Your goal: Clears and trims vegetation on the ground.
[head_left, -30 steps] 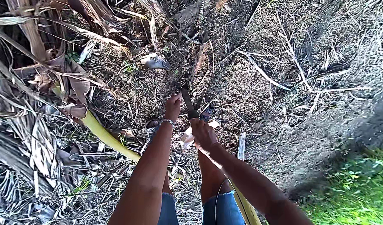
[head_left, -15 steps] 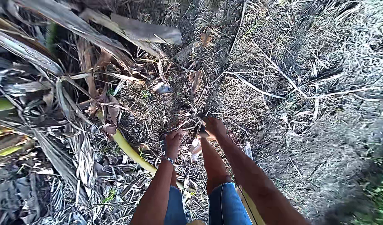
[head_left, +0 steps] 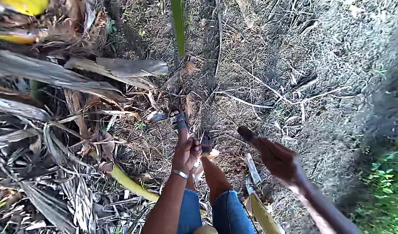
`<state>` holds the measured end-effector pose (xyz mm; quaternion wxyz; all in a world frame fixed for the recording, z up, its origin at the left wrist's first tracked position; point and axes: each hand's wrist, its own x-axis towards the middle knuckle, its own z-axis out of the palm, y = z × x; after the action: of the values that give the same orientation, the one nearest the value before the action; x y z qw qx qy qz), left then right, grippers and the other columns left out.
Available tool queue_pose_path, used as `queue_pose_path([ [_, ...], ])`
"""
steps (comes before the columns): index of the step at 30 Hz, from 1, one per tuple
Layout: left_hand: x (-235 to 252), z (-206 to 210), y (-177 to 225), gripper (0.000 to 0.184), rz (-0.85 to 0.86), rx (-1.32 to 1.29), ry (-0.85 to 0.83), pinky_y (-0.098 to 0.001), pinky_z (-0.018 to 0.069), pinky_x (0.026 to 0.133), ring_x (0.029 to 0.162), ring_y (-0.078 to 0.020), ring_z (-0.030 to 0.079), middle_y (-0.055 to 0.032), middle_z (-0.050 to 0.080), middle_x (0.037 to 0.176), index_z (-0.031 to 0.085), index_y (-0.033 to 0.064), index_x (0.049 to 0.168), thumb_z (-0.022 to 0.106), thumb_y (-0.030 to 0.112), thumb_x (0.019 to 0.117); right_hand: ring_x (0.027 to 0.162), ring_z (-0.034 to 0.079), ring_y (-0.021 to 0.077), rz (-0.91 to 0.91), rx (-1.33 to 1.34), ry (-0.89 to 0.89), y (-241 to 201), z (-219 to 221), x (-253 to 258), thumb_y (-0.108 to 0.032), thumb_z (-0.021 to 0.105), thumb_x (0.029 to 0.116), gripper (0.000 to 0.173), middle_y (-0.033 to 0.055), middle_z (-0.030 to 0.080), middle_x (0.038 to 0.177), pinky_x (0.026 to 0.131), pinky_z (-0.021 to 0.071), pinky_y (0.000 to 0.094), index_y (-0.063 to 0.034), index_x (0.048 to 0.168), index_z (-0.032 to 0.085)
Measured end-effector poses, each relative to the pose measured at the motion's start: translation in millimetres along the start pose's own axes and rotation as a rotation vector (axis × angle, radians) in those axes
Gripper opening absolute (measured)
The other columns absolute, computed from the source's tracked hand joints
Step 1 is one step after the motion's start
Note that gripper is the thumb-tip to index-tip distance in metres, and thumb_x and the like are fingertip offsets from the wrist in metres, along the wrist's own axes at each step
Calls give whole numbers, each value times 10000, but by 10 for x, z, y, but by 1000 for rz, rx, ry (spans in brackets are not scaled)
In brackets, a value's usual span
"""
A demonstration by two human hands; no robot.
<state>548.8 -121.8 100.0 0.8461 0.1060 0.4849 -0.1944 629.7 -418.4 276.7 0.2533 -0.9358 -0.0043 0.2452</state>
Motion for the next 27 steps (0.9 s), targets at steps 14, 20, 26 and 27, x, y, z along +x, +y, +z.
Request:
queue_pose_path([
  [14,375,18,1367,410,34,333,267,-241,547,604,611,-85,589,16,619,743,601,115,908,258,189,1119,996,670,514,483,-68,-423,-1030,2195,2204,-138,764,821,769,327,556,1354,762,559,677,-146,1521,444],
  [20,390,52,1716,416,56,288,313,-243,552,587,624,-100,618,3,640,771,587,125,955,220,221,1123,1094,672,458,661,83,-553,-1304,3571,1895,-122,661,911,959,332,422,1509,873,593,566,-179,1674,82],
  [26,559,51,1698,303,115,469,257,-238,549,640,680,-90,609,-2,642,843,591,96,1022,296,85,1090,1088,678,444,672,92,-576,-1466,3784,2059,-177,622,953,941,356,423,1493,878,593,531,-140,1671,15],
  [27,607,97,1663,283,124,498,249,-229,544,636,678,-79,602,6,639,848,591,95,1038,313,72,1083,1079,677,458,648,108,-570,-1420,3654,2082,-203,647,943,962,360,433,1486,873,591,553,-133,1671,23],
])
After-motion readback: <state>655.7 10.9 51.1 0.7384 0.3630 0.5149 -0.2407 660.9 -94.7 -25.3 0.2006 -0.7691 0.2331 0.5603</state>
